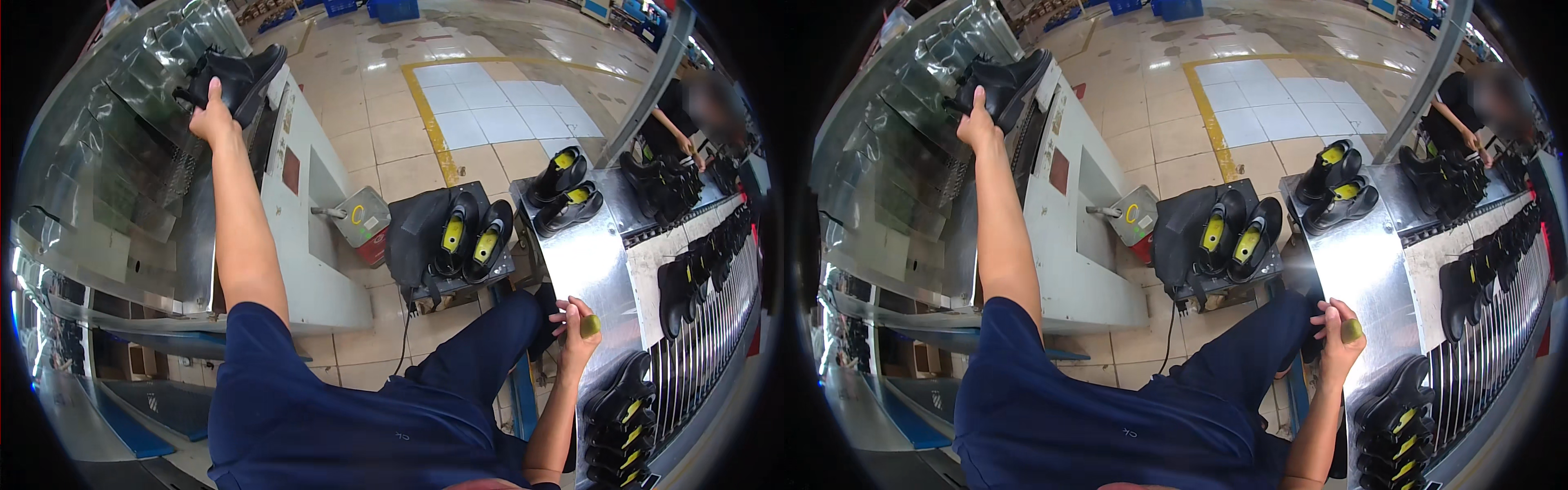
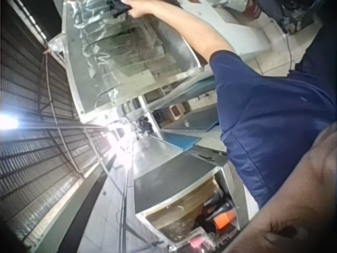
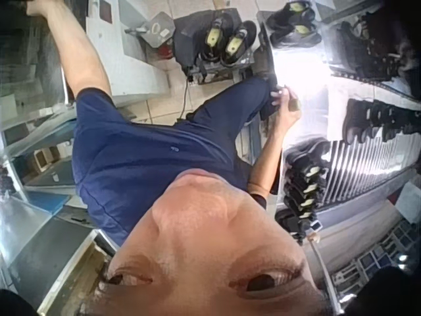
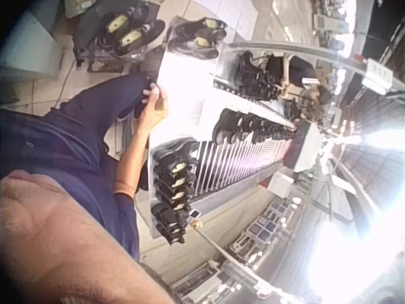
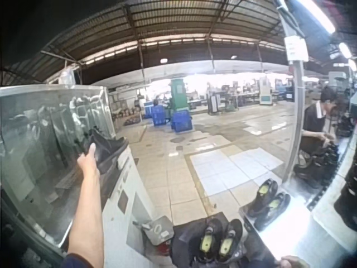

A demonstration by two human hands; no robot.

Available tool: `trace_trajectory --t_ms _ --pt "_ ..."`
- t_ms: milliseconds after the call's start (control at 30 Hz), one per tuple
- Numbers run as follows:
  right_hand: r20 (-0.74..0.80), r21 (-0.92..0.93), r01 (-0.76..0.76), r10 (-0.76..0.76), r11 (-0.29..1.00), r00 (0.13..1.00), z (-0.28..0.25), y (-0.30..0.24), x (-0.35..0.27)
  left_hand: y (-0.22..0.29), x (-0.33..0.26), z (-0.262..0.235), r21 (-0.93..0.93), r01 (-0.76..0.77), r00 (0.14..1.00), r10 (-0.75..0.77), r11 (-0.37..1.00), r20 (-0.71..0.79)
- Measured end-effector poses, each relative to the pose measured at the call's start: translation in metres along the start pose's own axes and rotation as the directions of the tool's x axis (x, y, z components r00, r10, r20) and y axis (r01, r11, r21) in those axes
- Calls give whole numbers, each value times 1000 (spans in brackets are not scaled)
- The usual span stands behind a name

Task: The recorder is brushing and cleaning black boots on a production line using a specialized brush.

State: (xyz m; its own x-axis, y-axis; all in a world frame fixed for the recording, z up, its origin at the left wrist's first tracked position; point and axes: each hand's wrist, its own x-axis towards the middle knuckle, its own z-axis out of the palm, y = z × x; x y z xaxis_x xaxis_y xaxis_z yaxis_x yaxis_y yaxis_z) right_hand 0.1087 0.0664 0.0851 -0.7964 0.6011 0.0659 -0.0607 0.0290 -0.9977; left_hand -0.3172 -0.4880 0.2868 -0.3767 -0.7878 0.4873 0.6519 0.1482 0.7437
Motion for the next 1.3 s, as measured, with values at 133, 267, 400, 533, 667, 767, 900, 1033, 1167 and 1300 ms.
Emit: trace_trajectory --t_ms 133,267,400,533,667,767,900,1033,1167,1300 --pt "11 29 -9 8 1000 1000 13 0 -3 7 31 -2 189 -62 977 98 980 -189" --pt "-3 44 -28 28 999 1000 11 5 -4 -1 58 -9 146 -9 966 46 989 -255" --pt "-72 43 -54 57 998 996 8 8 -4 -13 63 -6 402 -29 956 143 915 -257" --pt "-58 53 -89 92 995 994 14 4 -5 -27 77 -13 600 -75 949 241 797 -203" --pt "-64 73 -82 87 994 994 9 12 -7 -33 84 -8 693 -126 918 348 710 -191" --pt "-112 69 -115 122 991 986 1 16 -9 -27 56 8 697 -128 912 360 706 -197" --pt "-135 74 -142 151 987 979 -4 17 -11 -26 66 10 707 -72 910 337 704 -242" --pt "-181 57 -167 175 984 968 -9 24 -11 -42 77 12 804 -32 884 392 594 -254" --pt "-254 65 -208 218 976 942 -10 29 -13 -57 99 -3 762 -63 929 317 644 -191" --pt "-247 85 -228 243 970 938 -8 26 -10 -48 116 -9 840 -90 939 326 536 -107"
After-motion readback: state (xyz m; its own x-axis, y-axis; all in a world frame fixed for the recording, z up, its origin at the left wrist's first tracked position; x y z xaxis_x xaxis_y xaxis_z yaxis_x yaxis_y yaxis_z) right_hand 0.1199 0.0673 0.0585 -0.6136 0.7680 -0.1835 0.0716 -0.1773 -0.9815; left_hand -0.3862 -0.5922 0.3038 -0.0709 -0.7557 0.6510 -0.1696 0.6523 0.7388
